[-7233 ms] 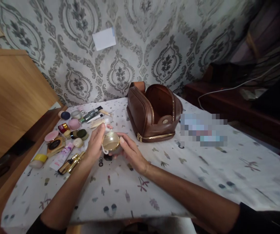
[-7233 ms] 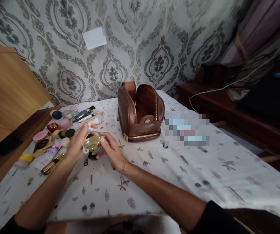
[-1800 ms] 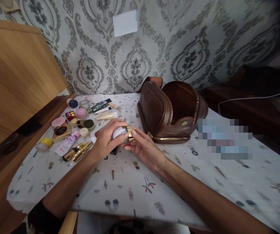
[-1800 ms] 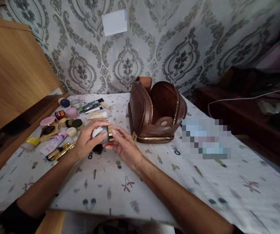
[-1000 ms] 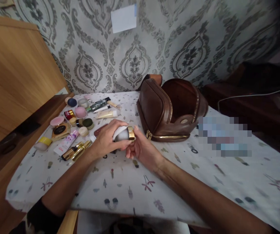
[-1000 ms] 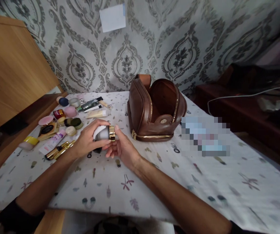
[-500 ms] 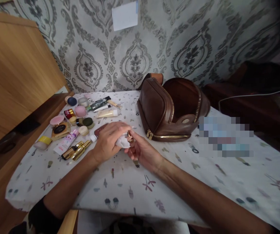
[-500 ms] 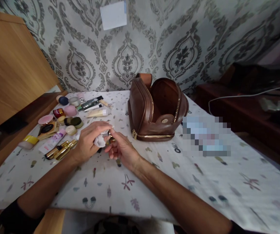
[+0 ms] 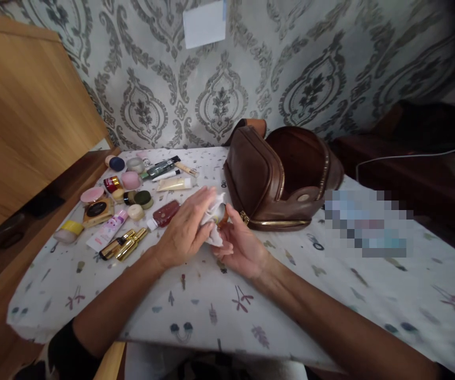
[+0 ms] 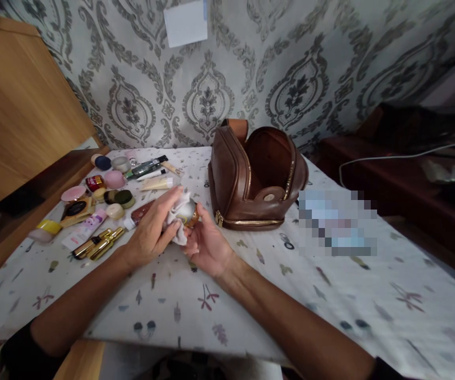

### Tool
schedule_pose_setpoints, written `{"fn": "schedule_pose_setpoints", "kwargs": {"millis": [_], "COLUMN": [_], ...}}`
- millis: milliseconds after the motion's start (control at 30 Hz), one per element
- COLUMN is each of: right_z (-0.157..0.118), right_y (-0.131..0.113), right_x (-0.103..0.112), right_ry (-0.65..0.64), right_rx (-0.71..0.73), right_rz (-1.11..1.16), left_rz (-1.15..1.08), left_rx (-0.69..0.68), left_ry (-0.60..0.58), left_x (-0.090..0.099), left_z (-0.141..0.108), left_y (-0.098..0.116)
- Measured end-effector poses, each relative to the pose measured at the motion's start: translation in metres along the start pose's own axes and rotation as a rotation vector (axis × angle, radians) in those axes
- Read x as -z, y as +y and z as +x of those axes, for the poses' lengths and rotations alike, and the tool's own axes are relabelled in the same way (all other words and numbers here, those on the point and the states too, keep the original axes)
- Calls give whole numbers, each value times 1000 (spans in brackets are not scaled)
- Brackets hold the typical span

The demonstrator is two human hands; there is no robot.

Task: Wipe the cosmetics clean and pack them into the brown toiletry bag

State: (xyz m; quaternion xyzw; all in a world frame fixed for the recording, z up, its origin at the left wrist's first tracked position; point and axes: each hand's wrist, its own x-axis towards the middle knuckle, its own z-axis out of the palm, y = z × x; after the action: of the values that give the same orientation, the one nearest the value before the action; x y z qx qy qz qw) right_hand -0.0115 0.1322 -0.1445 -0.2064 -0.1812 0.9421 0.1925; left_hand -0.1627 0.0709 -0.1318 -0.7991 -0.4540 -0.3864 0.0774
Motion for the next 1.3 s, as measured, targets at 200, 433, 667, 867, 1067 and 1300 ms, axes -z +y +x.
{"fn": "schedule_pose_setpoints", "kwargs": {"millis": [200,433,667,867,1067,1300], "right_z": [-3,-5,-8,-10,-12,-10], "right_y": [0,-1,2,4,6,2], "right_x": [-2,-9,-9,-9,-10,-8], "right_ry": [-73,-6,-41,-75,-113,-111], "right_rx": [4,210,333,367,375,254], "right_rz": [-81,-232,-460,-504,-482,-275], "left_rz": [-57,-183,-521,-629,-765,-812], "left_rx": [250,559,630,762,806,854], "left_ry": [16,8,119,198,338,402], "left_x": [-1,1,7,6,0,-4], "left_z": [-3,-4,3,7,3,4], "left_y": [-6,-7,-2,1,-1,-7]}}
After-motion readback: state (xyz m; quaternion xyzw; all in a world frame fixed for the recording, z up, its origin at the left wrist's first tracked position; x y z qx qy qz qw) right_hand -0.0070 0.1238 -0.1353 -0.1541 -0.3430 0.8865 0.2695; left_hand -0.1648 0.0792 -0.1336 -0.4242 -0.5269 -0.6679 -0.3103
